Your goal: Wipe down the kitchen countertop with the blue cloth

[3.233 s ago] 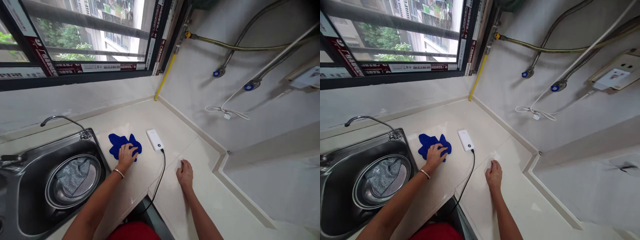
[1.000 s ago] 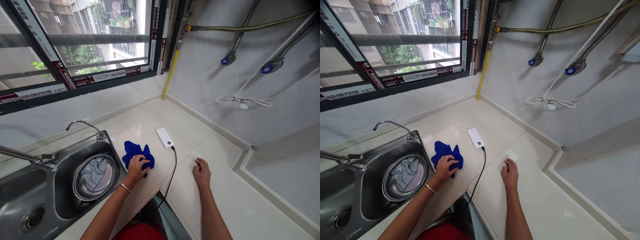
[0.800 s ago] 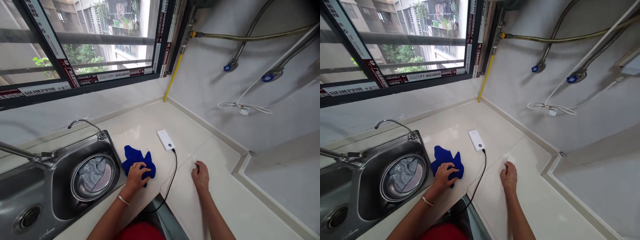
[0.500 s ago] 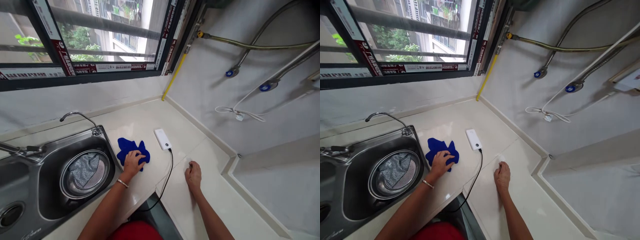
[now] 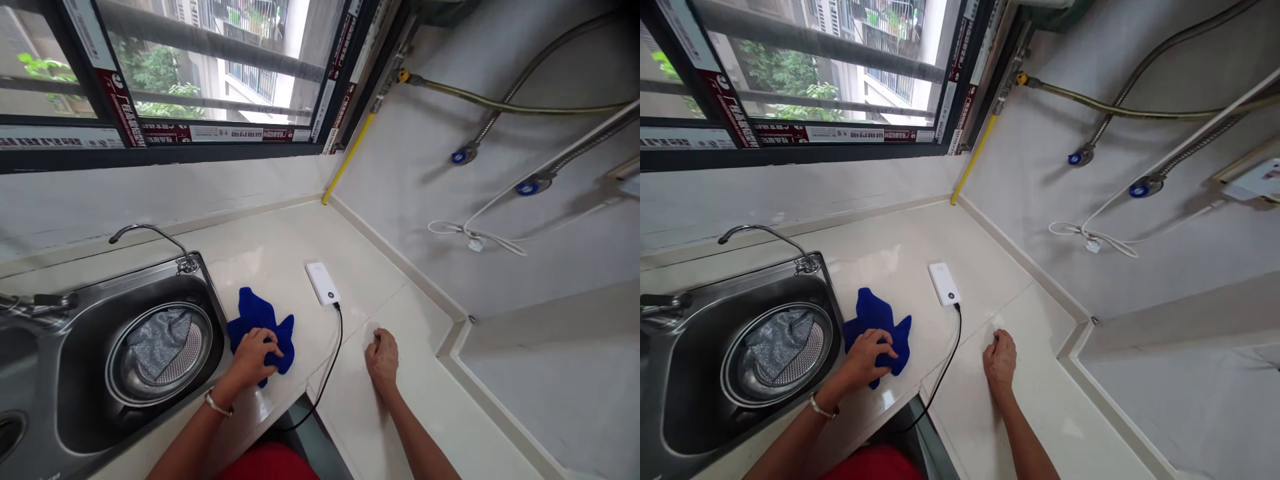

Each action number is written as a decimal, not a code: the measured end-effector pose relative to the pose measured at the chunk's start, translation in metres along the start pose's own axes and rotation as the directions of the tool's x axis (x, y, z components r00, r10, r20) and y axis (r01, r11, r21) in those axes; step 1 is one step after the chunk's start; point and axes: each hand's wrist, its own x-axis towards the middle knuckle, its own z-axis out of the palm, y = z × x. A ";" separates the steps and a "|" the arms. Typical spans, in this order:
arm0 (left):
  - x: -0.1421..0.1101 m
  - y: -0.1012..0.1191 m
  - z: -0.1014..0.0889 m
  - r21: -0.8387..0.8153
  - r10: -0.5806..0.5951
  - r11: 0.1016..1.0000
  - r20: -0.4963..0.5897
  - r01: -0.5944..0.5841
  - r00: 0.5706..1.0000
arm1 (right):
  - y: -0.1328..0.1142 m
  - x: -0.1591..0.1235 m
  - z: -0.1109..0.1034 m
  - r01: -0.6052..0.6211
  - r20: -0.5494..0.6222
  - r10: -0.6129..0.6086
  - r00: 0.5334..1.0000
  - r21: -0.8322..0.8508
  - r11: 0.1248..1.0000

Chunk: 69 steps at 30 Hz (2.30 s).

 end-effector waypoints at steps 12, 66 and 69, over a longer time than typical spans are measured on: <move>0.036 0.005 0.017 0.033 -0.089 0.994 -0.309 0.104 0.947 | 0.002 -0.002 -0.002 0.016 0.004 -0.016 1.000 -0.020 1.000; -0.009 0.040 0.031 0.036 0.004 0.999 0.148 -0.009 0.989 | -0.005 0.000 -0.004 -0.062 0.022 0.062 0.998 0.004 0.998; 0.002 0.041 0.041 0.043 0.012 0.999 0.043 -0.014 0.999 | -0.004 0.000 -0.004 -0.067 0.018 0.067 0.998 0.009 0.998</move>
